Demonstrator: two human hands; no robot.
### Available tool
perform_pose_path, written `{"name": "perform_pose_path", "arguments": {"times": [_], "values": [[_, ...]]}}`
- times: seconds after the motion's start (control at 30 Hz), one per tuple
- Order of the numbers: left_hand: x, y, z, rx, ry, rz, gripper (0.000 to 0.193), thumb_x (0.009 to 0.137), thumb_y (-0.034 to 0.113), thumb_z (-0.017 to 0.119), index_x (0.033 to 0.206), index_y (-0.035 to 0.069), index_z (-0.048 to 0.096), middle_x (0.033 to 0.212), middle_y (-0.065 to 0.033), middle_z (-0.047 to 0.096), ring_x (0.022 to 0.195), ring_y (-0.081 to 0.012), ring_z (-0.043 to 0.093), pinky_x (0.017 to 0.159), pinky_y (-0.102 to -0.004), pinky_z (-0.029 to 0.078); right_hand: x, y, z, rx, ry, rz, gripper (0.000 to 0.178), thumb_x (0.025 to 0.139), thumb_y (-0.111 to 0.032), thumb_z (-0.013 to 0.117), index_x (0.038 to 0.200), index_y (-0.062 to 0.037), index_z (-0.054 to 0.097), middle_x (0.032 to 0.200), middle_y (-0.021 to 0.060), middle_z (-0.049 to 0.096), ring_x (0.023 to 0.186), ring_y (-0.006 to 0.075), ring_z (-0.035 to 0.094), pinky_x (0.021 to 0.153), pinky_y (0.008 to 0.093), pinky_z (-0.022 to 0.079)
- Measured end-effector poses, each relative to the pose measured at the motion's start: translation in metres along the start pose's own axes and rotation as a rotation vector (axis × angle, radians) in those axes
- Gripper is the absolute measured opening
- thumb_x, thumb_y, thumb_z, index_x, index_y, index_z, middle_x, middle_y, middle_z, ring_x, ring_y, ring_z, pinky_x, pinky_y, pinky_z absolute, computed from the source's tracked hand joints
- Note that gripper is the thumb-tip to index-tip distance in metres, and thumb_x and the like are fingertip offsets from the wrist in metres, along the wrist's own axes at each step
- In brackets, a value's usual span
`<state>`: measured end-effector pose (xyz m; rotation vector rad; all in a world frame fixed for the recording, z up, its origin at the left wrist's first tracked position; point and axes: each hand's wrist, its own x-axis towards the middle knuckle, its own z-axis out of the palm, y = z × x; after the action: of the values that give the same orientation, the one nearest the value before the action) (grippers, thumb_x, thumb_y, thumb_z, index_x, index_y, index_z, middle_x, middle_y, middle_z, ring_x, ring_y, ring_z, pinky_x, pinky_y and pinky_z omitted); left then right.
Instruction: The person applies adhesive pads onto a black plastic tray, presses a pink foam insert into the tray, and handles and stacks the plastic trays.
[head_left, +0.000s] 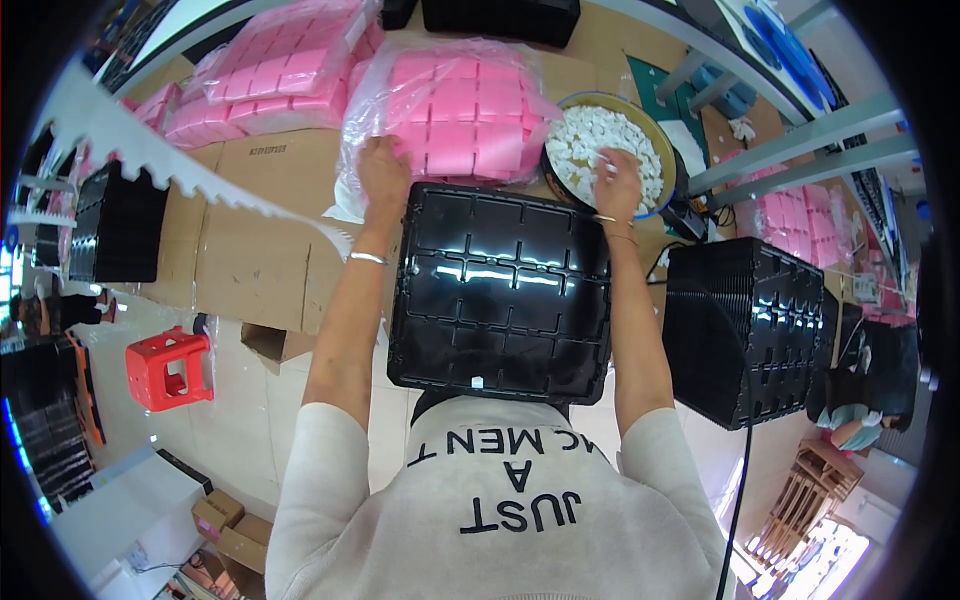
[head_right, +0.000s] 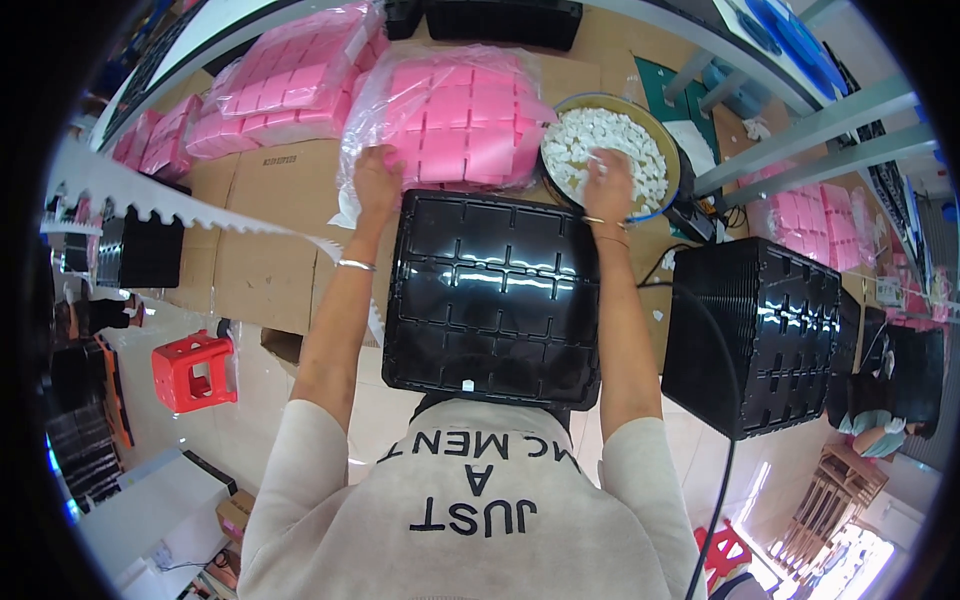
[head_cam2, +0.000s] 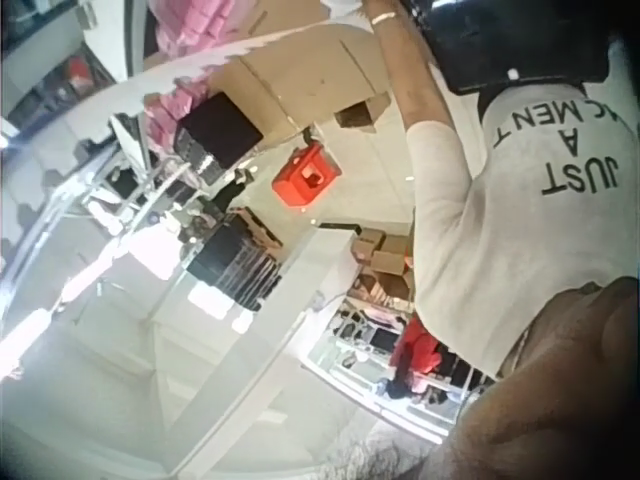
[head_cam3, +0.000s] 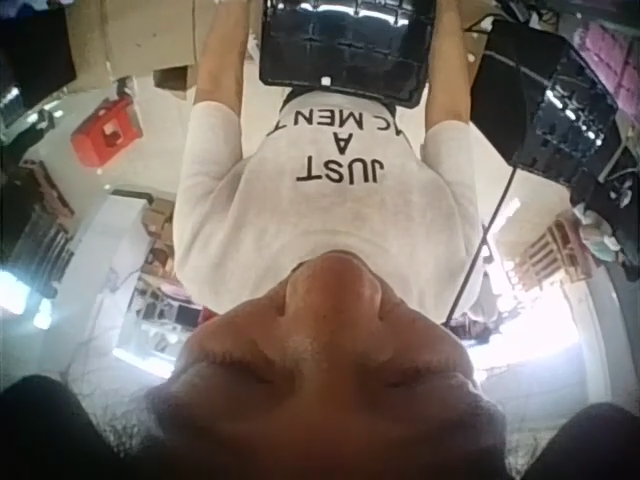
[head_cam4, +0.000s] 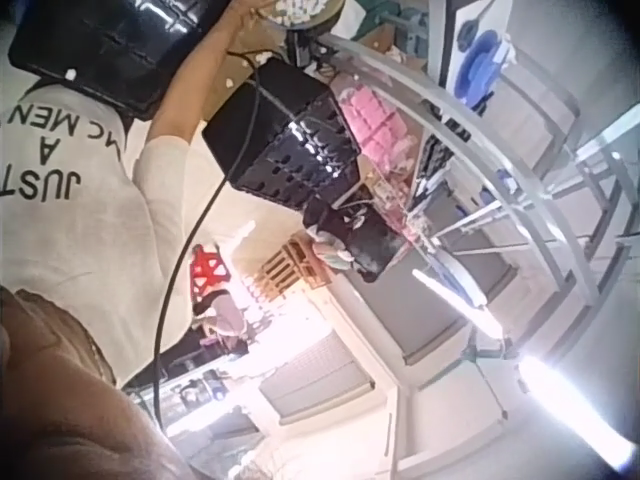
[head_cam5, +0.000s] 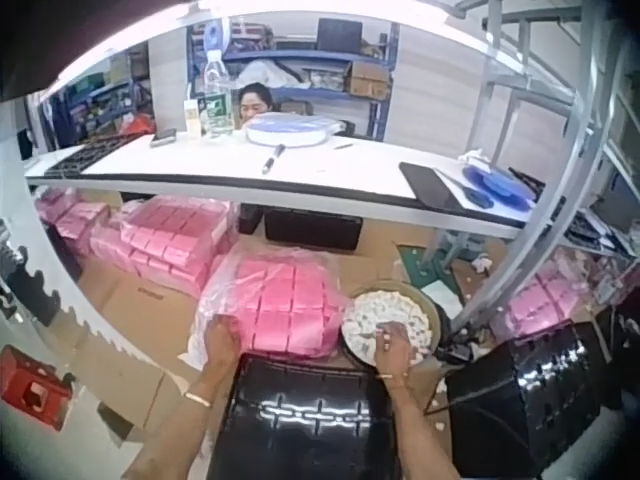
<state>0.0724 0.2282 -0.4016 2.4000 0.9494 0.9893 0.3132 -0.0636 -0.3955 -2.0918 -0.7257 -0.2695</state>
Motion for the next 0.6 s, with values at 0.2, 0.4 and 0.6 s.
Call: {"name": "perform_pose_path", "arguments": {"times": [0.2, 0.4, 0.6], "values": [[0.011, -0.025, 0.011, 0.161, -0.070, -0.084, 0.032, 0.074, 0.007, 0.079, 0.103, 0.011, 0.067, 0.086, -0.0139, 0.067, 0.084, -0.0331, 0.067, 0.074, -0.0425, 0.052, 0.002, -0.061, 0.057, 0.026, -0.066, 0.037, 0.036, 0.078, -0.016, 0.077, 0.110, -0.0053, 0.063, 0.097, 0.0184, 0.065, 0.089, 0.0357, 0.064, 0.083, 0.0433, 0.052], [0.017, -0.025, 0.009, -0.024, -0.033, -0.240, 0.019, 0.076, 0.002, 0.074, 0.094, 0.005, 0.070, 0.083, -0.0183, 0.071, 0.078, -0.0384, 0.069, 0.070, -0.0461, 0.053, 0.004, 0.006, 0.082, -0.002, -0.132, 0.335, 0.047, 0.076, -0.018, 0.077, 0.114, 0.0028, 0.060, 0.103, 0.0194, 0.068, 0.092, 0.0348, 0.066, 0.083, 0.0421, 0.053], [0.032, -0.016, -0.013, 0.055, -0.053, -0.295, 0.010, 0.084, 0.013, 0.071, 0.083, 0.002, 0.072, 0.083, -0.0203, 0.070, 0.078, -0.0375, 0.069, 0.070, -0.0463, 0.052, 0.012, -0.028, 0.090, 0.128, -0.334, 0.279, 0.055, 0.071, -0.032, 0.083, 0.116, -0.0043, 0.066, 0.104, 0.0171, 0.070, 0.095, 0.0304, 0.068, 0.086, 0.0385, 0.054]]}}
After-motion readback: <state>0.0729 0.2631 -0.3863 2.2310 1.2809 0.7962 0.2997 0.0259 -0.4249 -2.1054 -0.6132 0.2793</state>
